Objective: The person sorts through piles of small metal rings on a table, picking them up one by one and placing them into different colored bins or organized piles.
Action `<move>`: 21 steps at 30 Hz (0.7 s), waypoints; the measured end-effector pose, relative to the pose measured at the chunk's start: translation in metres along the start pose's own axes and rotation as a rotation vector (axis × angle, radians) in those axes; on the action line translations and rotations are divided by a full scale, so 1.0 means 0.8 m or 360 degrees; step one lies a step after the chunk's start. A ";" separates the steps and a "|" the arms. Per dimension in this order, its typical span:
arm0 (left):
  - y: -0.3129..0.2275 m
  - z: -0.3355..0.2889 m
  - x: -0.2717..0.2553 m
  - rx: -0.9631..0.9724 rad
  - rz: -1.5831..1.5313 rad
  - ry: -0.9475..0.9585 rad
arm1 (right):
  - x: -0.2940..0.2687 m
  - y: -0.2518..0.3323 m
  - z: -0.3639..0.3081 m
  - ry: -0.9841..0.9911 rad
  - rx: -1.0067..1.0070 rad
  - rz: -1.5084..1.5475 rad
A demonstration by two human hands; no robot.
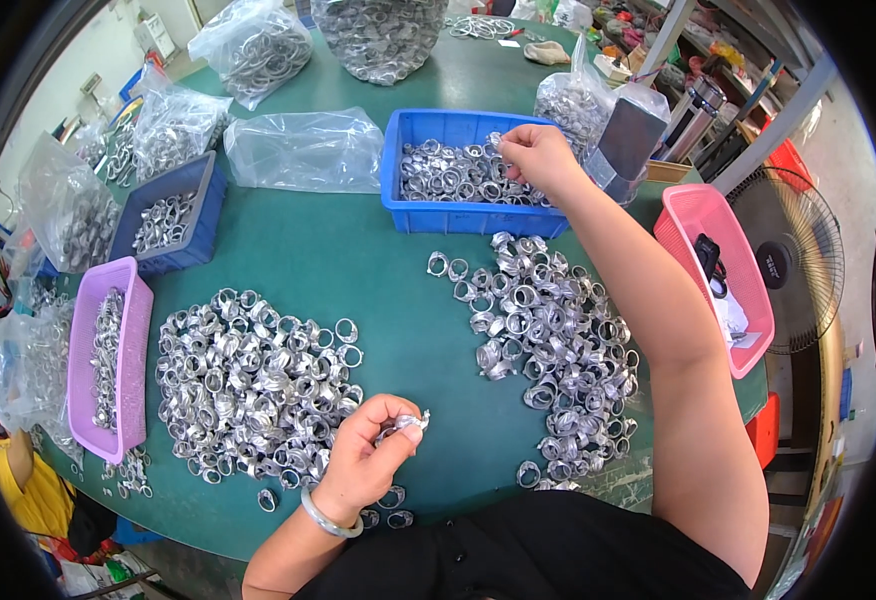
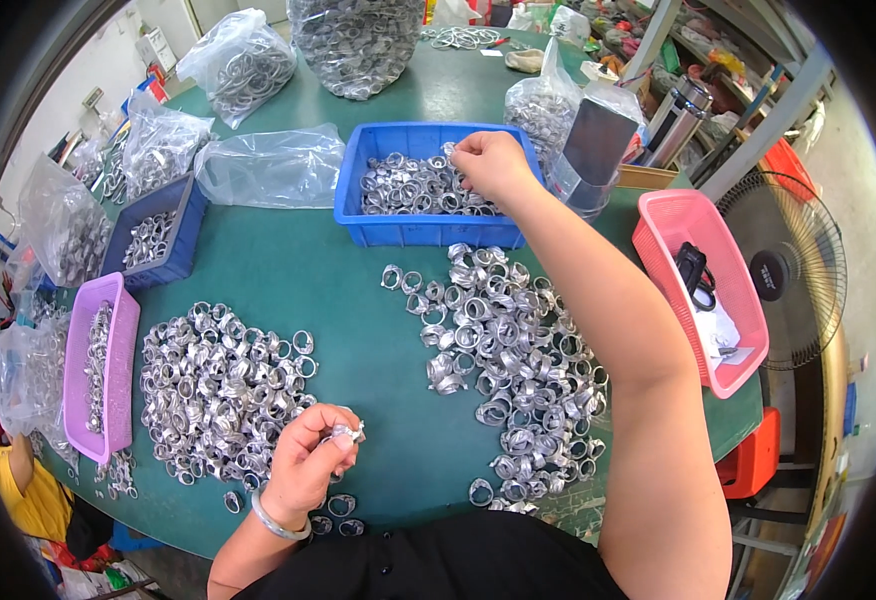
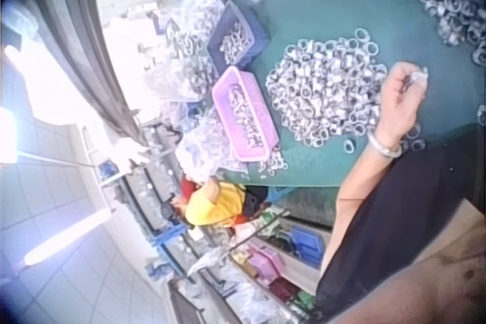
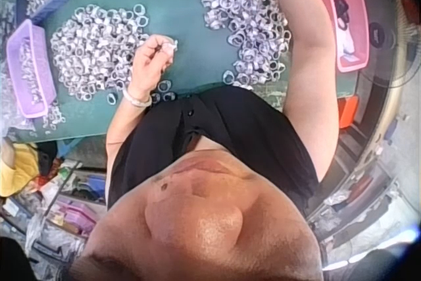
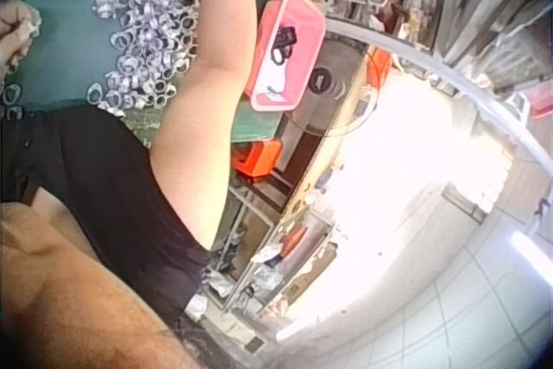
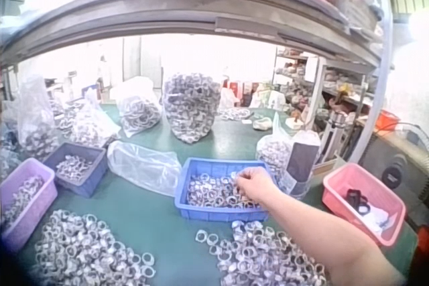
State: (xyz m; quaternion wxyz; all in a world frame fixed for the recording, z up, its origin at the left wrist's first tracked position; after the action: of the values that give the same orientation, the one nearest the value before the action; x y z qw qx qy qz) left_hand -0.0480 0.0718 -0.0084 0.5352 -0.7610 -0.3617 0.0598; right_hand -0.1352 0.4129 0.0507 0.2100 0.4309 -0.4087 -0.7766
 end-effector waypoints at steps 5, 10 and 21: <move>0.002 0.001 -0.003 0.0003 -0.0029 -0.0018 | 0.016 0.015 -0.018 0.0014 0.0152 0.0513; -0.002 -0.004 -0.009 0.0070 -0.0114 -0.0099 | 0.037 0.081 -0.085 0.0198 0.0171 0.0942; -0.035 -0.023 -0.011 0.0436 -0.0457 -0.0129 | 0.095 0.151 -0.274 0.0265 0.0118 0.1192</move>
State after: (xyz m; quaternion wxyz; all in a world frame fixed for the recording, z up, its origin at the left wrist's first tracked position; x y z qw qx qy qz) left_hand -0.0590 0.0569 0.0206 0.6217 -0.6187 -0.4763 0.0619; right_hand 0.0051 0.1925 0.0468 0.4960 0.3205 -0.5471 -0.5932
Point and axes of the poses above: each hand's wrist, its own z-axis towards the middle knuckle, its own x-axis out of the palm, y = z × x, the point moved 9 cm from there along z, towards the middle knuckle, and after that the axes turned 15 degrees about -x, right-handed, at the moved point
